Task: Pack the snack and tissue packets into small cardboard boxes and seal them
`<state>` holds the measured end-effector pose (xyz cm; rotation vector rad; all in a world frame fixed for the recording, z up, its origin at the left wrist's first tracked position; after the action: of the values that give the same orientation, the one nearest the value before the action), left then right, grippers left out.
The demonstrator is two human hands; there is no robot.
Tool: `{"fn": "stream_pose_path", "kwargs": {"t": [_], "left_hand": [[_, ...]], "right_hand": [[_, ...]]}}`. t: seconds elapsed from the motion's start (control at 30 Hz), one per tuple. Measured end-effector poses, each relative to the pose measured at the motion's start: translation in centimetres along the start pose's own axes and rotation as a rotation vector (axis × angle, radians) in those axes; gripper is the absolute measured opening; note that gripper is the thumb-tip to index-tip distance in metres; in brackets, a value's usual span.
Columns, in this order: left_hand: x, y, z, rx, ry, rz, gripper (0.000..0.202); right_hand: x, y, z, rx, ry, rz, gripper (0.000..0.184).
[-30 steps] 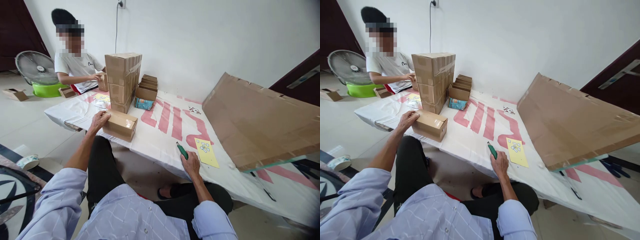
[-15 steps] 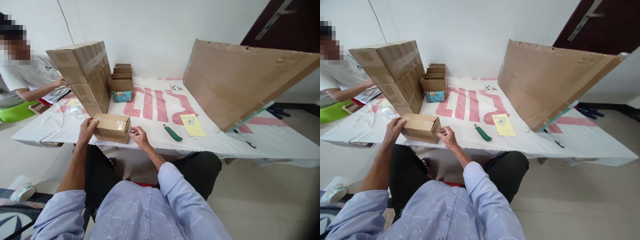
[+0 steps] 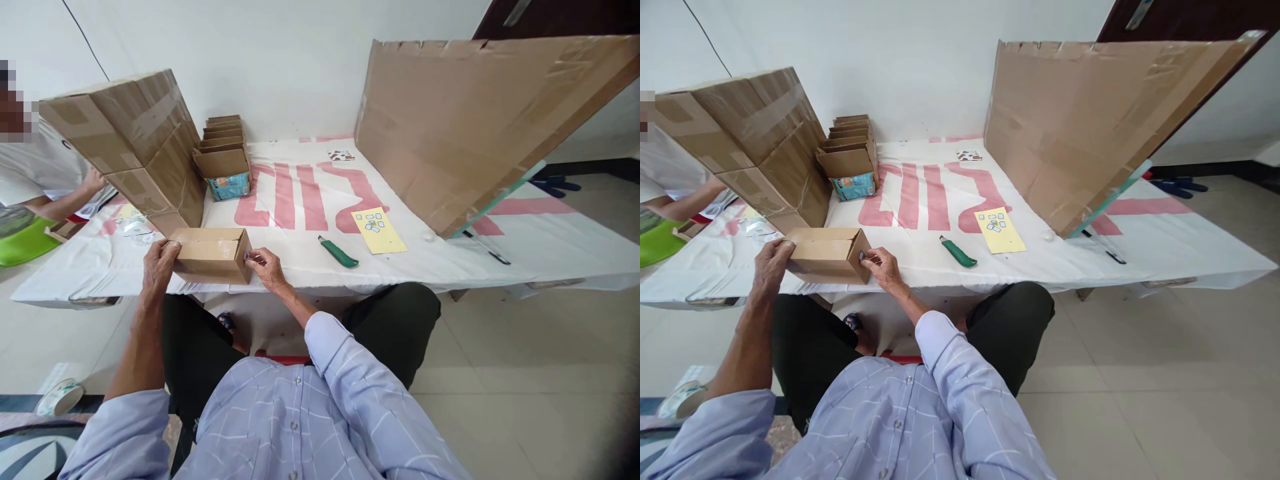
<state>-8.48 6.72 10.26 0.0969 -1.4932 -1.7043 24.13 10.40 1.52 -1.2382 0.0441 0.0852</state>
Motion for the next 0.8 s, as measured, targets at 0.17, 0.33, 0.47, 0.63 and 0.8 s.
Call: {"fn": "stream_pose_path", "kwargs": {"t": [0.17, 0.33, 0.47, 0.63, 0.8], "left_hand": [[-0.3, 0.6, -0.3, 0.002, -0.009, 0.030, 0.057], [-0.5, 1.2, -0.7, 0.003, -0.007, 0.057, 0.057], [-0.6, 1.3, -0.9, -0.009, -0.012, 0.049, 0.058], [-0.8, 1.0, -0.8, -0.015, -0.020, 0.034, 0.061], [-0.8, 0.9, -0.7, -0.016, -0.013, 0.053, 0.060]], "right_hand": [[0.1, -1.2, -0.7, 0.090, 0.005, -0.073, 0.011], [0.1, -2.4, -1.1, 0.180, 0.001, -0.186, 0.009], [0.1, -3.2, -1.5, 0.256, 0.022, -0.265, 0.011], [0.2, -3.5, -1.6, 0.271, 0.048, -0.325, 0.015], [1.0, -2.9, -1.4, 0.215, 0.089, -0.251, 0.013]]}}
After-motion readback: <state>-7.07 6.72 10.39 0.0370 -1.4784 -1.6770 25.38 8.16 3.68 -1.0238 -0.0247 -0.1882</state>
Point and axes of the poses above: each hand's wrist, its own z-axis towards the middle knuckle, its own x-axis out of the back of the hand, y = z × x, the point moved 9 cm from there along z, towards the middle knuckle, and after that the axes turned 6 degrees about y, right-handed, at the moved point
